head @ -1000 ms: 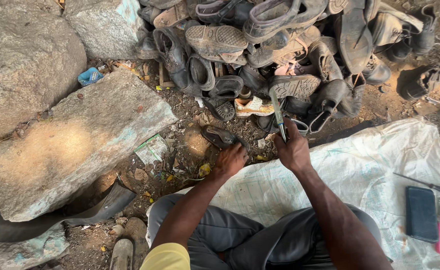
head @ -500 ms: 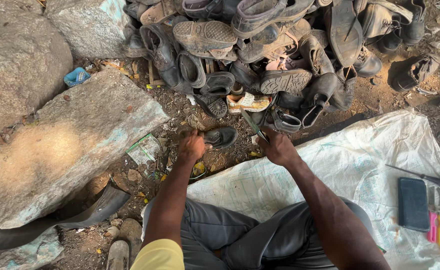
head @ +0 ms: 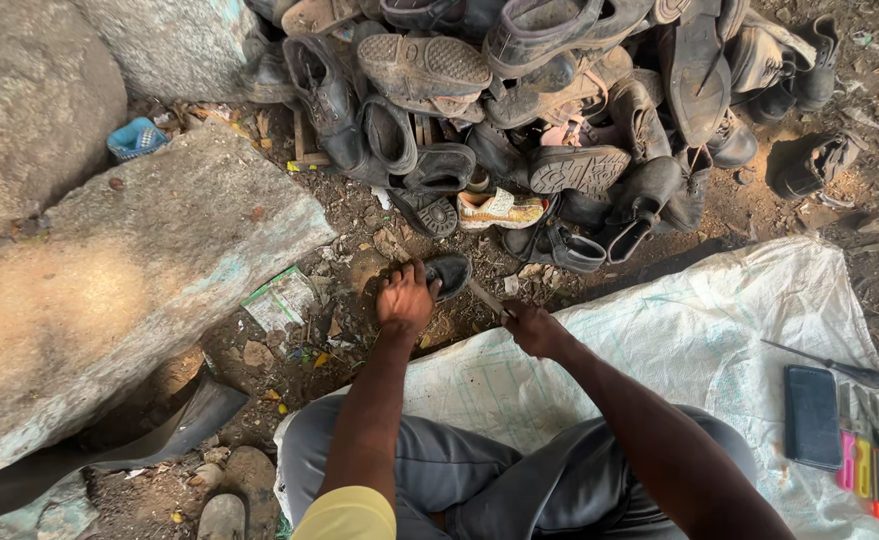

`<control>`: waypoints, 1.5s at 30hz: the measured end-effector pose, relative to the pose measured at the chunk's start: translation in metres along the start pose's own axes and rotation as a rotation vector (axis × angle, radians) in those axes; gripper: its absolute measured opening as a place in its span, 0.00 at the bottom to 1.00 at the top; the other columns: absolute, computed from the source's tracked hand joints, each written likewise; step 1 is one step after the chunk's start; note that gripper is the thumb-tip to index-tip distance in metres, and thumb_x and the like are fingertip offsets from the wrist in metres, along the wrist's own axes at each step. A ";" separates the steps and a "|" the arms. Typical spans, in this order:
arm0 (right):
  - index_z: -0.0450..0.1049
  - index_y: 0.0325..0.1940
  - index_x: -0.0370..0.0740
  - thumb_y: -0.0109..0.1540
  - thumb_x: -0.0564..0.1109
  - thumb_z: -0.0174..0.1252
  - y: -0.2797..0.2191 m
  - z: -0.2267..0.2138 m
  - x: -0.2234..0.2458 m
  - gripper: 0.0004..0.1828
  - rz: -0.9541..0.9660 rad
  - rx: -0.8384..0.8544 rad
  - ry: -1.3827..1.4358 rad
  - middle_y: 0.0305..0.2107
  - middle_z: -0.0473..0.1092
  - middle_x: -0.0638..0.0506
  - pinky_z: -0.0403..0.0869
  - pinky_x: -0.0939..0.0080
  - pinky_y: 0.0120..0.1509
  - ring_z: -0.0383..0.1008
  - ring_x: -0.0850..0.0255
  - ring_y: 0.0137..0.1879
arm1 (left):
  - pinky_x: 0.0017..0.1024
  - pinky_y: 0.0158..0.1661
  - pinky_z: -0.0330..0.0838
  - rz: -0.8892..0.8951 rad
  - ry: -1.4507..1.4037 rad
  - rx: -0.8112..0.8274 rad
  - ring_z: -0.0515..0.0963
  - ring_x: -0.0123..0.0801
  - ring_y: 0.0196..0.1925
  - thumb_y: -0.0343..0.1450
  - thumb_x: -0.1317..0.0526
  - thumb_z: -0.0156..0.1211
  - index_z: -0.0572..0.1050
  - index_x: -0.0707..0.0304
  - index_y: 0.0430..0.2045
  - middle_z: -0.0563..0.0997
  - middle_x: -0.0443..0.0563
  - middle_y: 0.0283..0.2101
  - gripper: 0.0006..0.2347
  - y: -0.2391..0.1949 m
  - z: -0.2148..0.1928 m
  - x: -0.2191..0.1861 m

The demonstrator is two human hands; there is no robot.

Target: The person sits on a sack and uses a knife to scrape and clean the soles of several worn shoes. They handle each shoe individually, turning them over to work on different areas of the sole before setting them aside.

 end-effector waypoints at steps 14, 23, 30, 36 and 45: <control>0.74 0.53 0.41 0.67 0.50 0.51 0.010 0.005 0.004 0.15 0.060 -0.040 -0.195 0.31 0.77 0.37 0.76 0.43 0.41 0.80 0.44 0.35 | 0.33 0.49 0.66 -0.003 0.043 -0.169 0.72 0.30 0.48 0.77 0.42 0.36 0.64 0.62 0.67 0.72 0.50 0.51 0.29 0.025 0.034 0.004; 0.74 0.53 0.41 0.70 0.50 0.49 0.005 -0.002 0.025 0.15 0.158 0.026 -0.143 0.23 0.75 0.42 0.73 0.49 0.32 0.75 0.55 0.24 | 0.33 0.49 0.66 -0.011 0.044 -0.267 0.73 0.30 0.47 0.77 0.42 0.36 0.65 0.60 0.66 0.72 0.49 0.50 0.28 0.024 0.037 0.003; 0.74 0.56 0.41 0.70 0.49 0.48 0.008 -0.002 0.016 0.16 0.135 0.045 -0.163 0.22 0.74 0.44 0.73 0.53 0.29 0.73 0.59 0.23 | 0.34 0.49 0.67 -0.009 0.066 -0.227 0.73 0.30 0.48 0.77 0.42 0.36 0.64 0.60 0.67 0.72 0.49 0.50 0.28 0.024 0.036 0.005; 0.70 0.65 0.47 0.69 0.51 0.49 0.007 -0.007 0.015 0.21 0.276 0.074 -0.061 0.23 0.74 0.46 0.71 0.52 0.32 0.68 0.60 0.26 | 0.35 0.48 0.67 -0.008 0.059 -0.191 0.73 0.30 0.47 0.76 0.42 0.36 0.64 0.60 0.66 0.72 0.49 0.50 0.28 0.026 0.039 0.005; 0.73 0.63 0.46 0.70 0.53 0.49 0.003 -0.011 0.013 0.20 0.227 0.039 -0.088 0.22 0.73 0.47 0.71 0.52 0.32 0.71 0.62 0.25 | 0.35 0.52 0.66 -0.011 0.069 -0.161 0.72 0.30 0.50 0.77 0.42 0.35 0.63 0.60 0.67 0.72 0.48 0.51 0.28 0.030 0.042 0.005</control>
Point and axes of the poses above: each hand's wrist, its own y-axis towards the middle knuckle, its own z-axis out of the palm, x = y × z, the point moved 1 cm from there along y, towards the middle knuckle
